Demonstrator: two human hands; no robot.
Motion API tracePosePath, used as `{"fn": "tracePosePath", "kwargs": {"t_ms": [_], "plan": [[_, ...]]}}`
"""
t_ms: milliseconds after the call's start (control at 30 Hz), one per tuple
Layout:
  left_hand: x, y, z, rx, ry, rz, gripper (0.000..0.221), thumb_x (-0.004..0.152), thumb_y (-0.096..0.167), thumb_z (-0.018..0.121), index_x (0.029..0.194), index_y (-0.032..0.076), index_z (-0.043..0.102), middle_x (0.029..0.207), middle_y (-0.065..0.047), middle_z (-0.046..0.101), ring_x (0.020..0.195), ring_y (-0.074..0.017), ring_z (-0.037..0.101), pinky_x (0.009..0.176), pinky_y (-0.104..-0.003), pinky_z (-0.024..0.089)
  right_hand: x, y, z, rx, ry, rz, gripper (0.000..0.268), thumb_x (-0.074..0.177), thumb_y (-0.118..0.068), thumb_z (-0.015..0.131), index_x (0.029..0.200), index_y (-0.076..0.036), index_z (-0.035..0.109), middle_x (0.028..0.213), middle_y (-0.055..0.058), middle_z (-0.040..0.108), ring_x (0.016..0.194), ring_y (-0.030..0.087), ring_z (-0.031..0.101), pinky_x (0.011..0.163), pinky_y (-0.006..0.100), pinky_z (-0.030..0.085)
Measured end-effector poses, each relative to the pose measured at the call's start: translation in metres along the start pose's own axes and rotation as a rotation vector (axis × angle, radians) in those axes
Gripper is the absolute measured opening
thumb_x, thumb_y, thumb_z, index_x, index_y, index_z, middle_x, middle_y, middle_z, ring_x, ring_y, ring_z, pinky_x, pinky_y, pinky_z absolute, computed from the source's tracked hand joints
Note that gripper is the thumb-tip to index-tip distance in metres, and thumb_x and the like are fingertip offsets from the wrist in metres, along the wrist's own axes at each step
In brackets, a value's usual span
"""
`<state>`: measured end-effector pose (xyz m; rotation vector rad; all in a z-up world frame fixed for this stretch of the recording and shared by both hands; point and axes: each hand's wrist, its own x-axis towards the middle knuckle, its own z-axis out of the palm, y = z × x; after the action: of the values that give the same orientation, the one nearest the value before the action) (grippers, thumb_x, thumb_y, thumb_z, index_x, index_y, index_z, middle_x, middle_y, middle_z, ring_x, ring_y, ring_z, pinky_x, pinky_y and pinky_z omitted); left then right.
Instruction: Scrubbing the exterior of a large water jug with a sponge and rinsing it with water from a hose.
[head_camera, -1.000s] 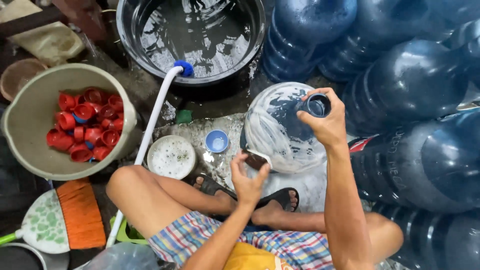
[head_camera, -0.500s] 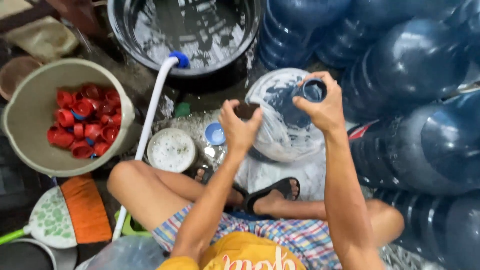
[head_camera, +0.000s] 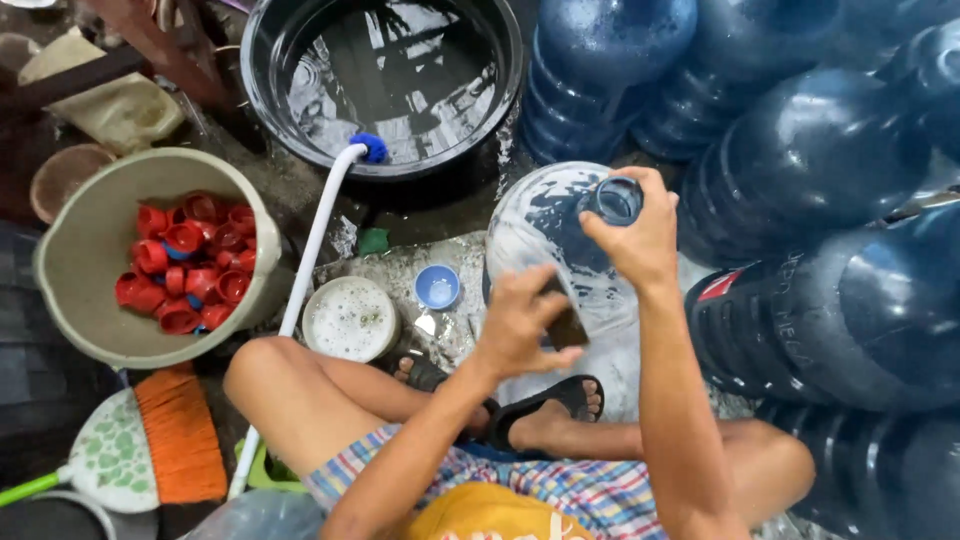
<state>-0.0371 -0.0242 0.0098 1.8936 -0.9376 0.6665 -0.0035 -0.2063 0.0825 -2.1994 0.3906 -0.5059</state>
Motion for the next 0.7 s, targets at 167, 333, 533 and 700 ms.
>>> {"fn": "tracePosePath", "kwargs": {"t_ms": [167,333,533,700], "plan": [[0.006,-0.027,-0.007,-0.013,0.258,-0.457,0.054,0.064,0.046,0.074,0.1,0.012,0.053,0.103,-0.013,0.051,0.096,-0.033,0.053,0.085,-0.043,0.04,-0.013,-0.011,0.02,0.031,0.172,-0.004,0.049,0.067,-0.025,0.081,0.109,-0.019,0.056,0.103,0.002,0.063,0.101,0.027,0.062,0.109,0.051,0.015],[-0.01,-0.037,-0.019,-0.093,0.002,-0.297,0.07,0.049,0.046,0.085,0.103,0.013,0.055,0.124,-0.017,0.052,0.109,-0.0342,0.05,0.096,-0.045,0.035,0.002,-0.021,0.015,0.073,0.201,-0.11,0.035,0.064,-0.016,0.08,0.091,-0.02,0.057,0.086,-0.004,0.063,0.091,0.023,0.065,0.112,0.051,0.007],[-0.02,-0.036,0.002,-0.415,0.363,-1.115,0.048,0.077,0.039,0.073,0.108,0.008,0.053,0.098,-0.016,0.062,0.093,-0.0292,0.061,0.087,-0.04,0.045,-0.002,-0.029,0.009,0.128,0.107,-0.168,0.033,0.067,-0.01,0.078,0.093,-0.017,0.058,0.088,-0.003,0.064,0.094,0.02,0.065,0.112,0.056,0.004],[-0.03,-0.053,0.018,-0.273,0.422,-0.825,0.051,0.073,0.039,0.077,0.103,0.008,0.05,0.101,-0.016,0.057,0.094,-0.0304,0.059,0.087,-0.041,0.046,0.015,-0.004,0.009,0.17,0.045,-0.195,0.032,0.067,-0.01,0.077,0.093,-0.015,0.059,0.085,-0.002,0.065,0.095,0.017,0.066,0.114,0.043,0.008]]}}
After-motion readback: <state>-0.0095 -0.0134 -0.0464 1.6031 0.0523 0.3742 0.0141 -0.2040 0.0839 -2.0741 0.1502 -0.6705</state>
